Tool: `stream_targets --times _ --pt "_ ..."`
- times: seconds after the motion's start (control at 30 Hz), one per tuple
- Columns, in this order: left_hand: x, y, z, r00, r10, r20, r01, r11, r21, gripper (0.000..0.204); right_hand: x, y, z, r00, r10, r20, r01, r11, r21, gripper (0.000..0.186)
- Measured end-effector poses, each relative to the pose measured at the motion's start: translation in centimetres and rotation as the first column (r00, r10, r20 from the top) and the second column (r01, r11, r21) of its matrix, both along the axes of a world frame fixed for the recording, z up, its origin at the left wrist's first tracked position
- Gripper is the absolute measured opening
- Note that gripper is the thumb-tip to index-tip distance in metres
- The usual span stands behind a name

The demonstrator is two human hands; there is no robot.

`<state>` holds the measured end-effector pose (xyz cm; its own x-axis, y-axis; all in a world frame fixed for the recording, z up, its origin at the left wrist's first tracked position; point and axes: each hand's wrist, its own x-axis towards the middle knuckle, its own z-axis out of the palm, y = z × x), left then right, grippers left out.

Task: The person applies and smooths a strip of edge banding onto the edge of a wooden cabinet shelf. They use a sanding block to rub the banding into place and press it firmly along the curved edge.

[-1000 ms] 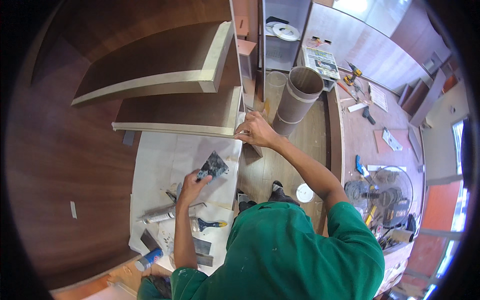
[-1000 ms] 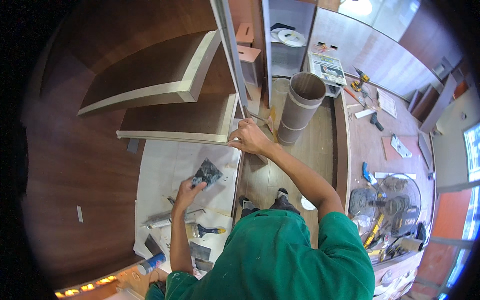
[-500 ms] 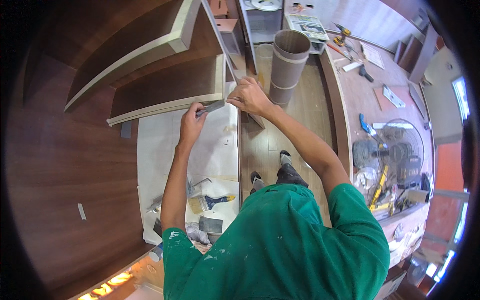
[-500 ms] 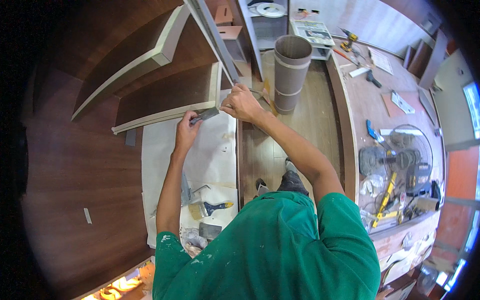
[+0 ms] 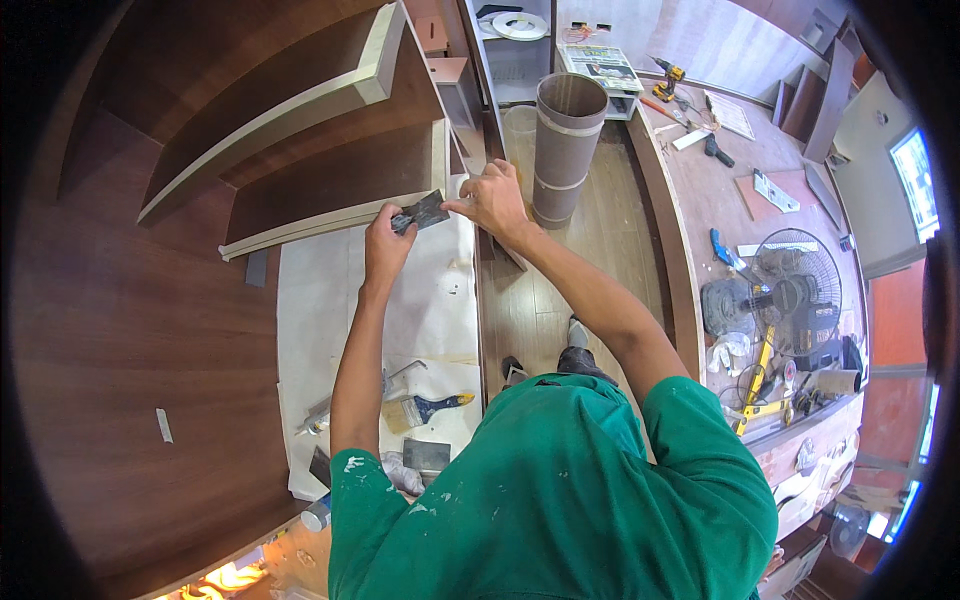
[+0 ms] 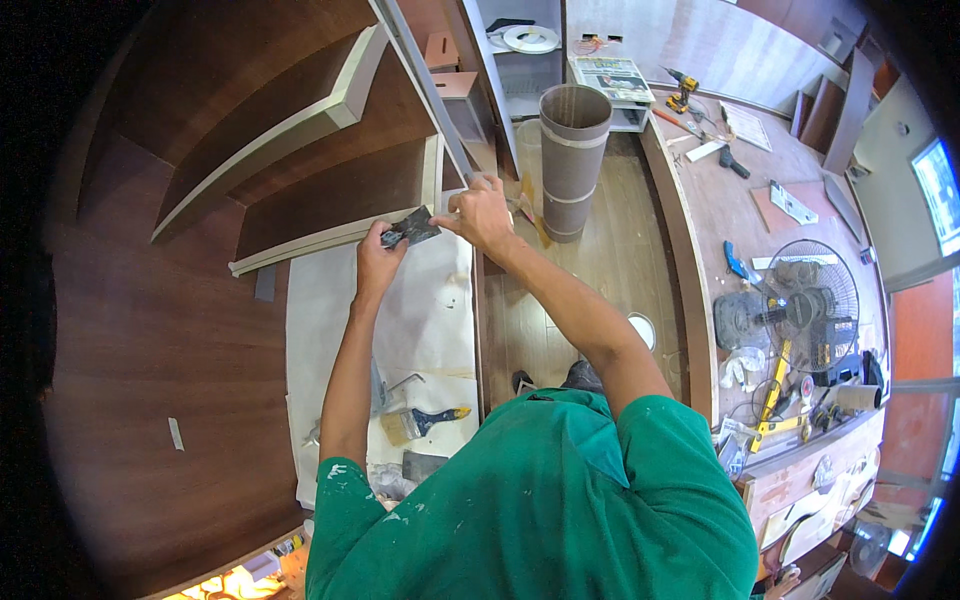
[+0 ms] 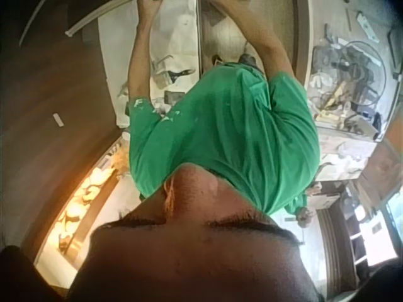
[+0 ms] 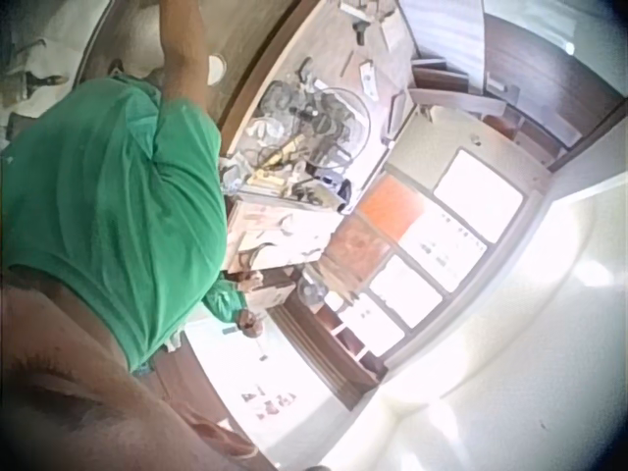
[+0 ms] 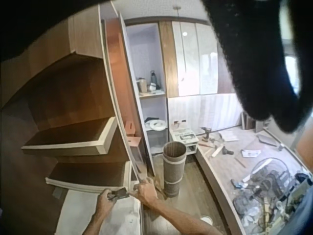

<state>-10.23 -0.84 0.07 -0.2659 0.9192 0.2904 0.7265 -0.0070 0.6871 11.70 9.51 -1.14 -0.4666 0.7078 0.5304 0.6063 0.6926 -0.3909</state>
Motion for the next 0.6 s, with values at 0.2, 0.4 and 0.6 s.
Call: stream_targets --times 0.2,0.4,0.6 --pt "2.0 -0.2 2.0 0.955 -0.011 -0.297 -0.002 0.999 -0.041 0.029 -0.3 0.2 -0.5 1.000 0.026 0.006 -0.026 1.000 0.005 0.045" --pt "1.9 0.6 1.5 0.902 -0.111 -0.418 0.132 0.991 0.022 0.027 0.2 0.2 -0.1 0.988 0.149 -0.048 -0.150 0.988 -0.035 0.034" --pt "2.3 1.0 1.5 0.902 -0.129 -0.412 0.167 0.984 0.058 0.030 0.8 0.5 -0.3 0.969 0.241 -0.061 -0.242 0.970 -0.020 0.025"
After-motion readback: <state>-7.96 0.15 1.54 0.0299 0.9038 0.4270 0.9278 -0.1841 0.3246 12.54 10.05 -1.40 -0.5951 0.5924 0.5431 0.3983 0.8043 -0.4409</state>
